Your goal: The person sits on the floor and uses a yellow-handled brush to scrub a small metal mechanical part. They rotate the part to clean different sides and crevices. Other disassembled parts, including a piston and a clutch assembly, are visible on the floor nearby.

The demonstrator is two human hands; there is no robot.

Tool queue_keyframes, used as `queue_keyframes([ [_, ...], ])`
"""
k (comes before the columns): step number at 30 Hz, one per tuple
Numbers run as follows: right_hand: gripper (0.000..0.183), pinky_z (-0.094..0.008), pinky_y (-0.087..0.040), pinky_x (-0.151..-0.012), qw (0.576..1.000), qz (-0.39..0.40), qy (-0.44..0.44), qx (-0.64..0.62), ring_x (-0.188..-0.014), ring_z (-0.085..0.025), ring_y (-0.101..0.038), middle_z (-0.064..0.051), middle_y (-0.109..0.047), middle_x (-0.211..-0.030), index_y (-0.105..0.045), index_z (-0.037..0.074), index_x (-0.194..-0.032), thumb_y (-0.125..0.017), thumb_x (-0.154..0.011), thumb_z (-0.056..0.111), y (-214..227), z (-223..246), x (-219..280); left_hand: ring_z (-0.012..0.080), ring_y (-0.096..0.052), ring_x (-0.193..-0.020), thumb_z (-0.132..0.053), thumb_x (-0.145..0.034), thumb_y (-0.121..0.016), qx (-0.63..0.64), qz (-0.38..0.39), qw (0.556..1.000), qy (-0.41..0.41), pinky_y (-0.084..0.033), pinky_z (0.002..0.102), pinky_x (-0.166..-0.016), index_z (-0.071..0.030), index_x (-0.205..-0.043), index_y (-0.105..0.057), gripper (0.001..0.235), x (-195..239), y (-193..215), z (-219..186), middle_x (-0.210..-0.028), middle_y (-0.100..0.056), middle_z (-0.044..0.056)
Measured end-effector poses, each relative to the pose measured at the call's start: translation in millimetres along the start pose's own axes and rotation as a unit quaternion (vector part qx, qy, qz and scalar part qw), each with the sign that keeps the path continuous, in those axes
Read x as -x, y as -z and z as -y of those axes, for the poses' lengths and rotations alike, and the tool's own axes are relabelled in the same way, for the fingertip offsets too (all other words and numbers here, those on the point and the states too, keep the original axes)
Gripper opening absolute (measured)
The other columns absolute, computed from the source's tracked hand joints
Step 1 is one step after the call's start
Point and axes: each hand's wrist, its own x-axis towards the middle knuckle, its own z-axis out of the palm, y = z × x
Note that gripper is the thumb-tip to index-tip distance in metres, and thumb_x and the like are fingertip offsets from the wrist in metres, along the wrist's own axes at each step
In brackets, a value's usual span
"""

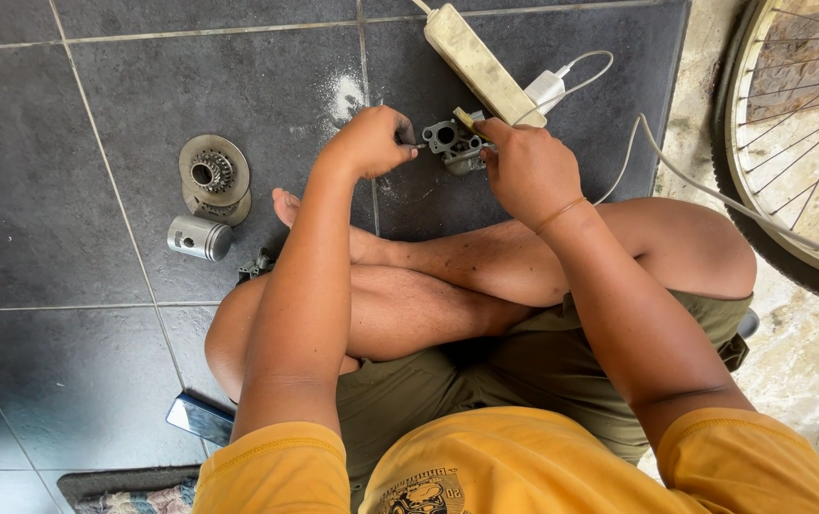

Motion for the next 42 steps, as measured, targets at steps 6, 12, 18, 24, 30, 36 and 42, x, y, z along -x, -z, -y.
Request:
queue_keyframes([
  [6, 0.03, -0.057, -0.062, -0.068, 1.0, -0.003, 0.006, 0.014, -0.078, -0.047, -0.074, -0.02, -0.073, -0.088, -0.07, 0.018, -0.13, -0.064, -0.101, 0.023, -1.9, -0.8, 0.2, 0.0386, -0.073, -0.1, -0.019, -0.09, -0.076, -0.008, 0.0, 1.0, -0.003, -0.058, 0.045, -0.085, -0.003, -0.098, -0.08, 0.018, 2.9, 1.2, -3.5, -0.097, -0.077, 0.02],
  [12, 0.03, -0.058, -0.062, -0.069, 1.0, 0.001, 0.009, 0.006, -0.079, -0.049, -0.074, -0.022, -0.072, -0.087, -0.069, 0.017, -0.131, -0.063, -0.101, 0.022, 0.2, 0.3, 1.0, 0.0401, -0.072, -0.098, -0.019, -0.092, -0.074, -0.009, 0.0, 1.0, -0.017, -0.058, 0.047, -0.082, 0.0, -0.097, -0.078, 0.02, 0.1, -1.8, 0.1, -0.095, -0.075, 0.022],
  [18, 0.032, -0.058, -0.062, -0.069, 1.0, 0.002, 0.001, 0.004, -0.08, -0.049, -0.074, -0.022, -0.072, -0.088, -0.069, 0.017, -0.131, -0.064, -0.1, 0.023, 0.1, 1.9, 1.3, 0.0386, -0.073, -0.095, -0.015, -0.091, -0.074, -0.018, -0.012, 1.0, -0.01, -0.059, 0.046, -0.081, -0.001, -0.096, -0.079, 0.016, 3.4, 1.5, -7.1, -0.093, -0.075, 0.021],
  [24, 0.033, -0.058, -0.061, -0.069, 1.0, 0.011, 0.008, 0.0, -0.08, -0.049, -0.073, -0.022, -0.072, -0.091, -0.068, 0.015, -0.132, -0.063, -0.1, 0.022, 2.3, 1.4, 1.5, 0.0356, -0.073, -0.089, -0.013, -0.09, -0.071, -0.024, -0.023, 0.999, -0.004, -0.059, 0.044, -0.077, -0.003, -0.095, -0.079, 0.014, 5.9, 2.4, -13.7, -0.089, -0.075, 0.018],
  [30, 0.033, -0.058, -0.061, -0.068, 1.0, 0.01, 0.01, 0.004, -0.08, -0.05, -0.073, -0.023, -0.072, -0.091, -0.069, 0.015, -0.132, -0.064, -0.1, 0.022, 0.9, 0.7, 0.0, 0.0373, -0.073, -0.091, -0.012, -0.089, -0.071, -0.021, -0.025, 0.999, -0.008, -0.059, 0.045, -0.077, -0.002, -0.095, -0.079, 0.014, 8.6, 6.0, -17.0, -0.09, -0.075, 0.02],
  [36, 0.032, -0.056, -0.062, -0.07, 1.0, 0.011, 0.007, 0.009, -0.081, -0.048, -0.074, -0.023, -0.072, -0.091, -0.069, 0.015, -0.131, -0.063, -0.1, 0.021, 4.7, 4.9, 1.3, 0.039, -0.073, -0.092, -0.012, -0.091, -0.069, -0.029, -0.019, 0.999, -0.015, -0.059, 0.048, -0.079, 0.0, -0.1, -0.078, 0.018, 11.3, 8.5, -20.5, -0.094, -0.076, 0.021],
  [42, 0.032, -0.057, -0.062, -0.069, 1.0, 0.012, 0.008, 0.011, -0.081, -0.049, -0.073, -0.024, -0.072, -0.091, -0.069, 0.015, -0.131, -0.064, -0.099, 0.02, 4.8, 3.5, 1.2, 0.0399, -0.072, -0.092, -0.014, -0.092, -0.07, -0.039, -0.022, 0.999, -0.016, -0.058, 0.051, -0.079, 0.0, -0.101, -0.078, 0.019, 10.1, 6.3, -20.5, -0.094, -0.075, 0.021],
])
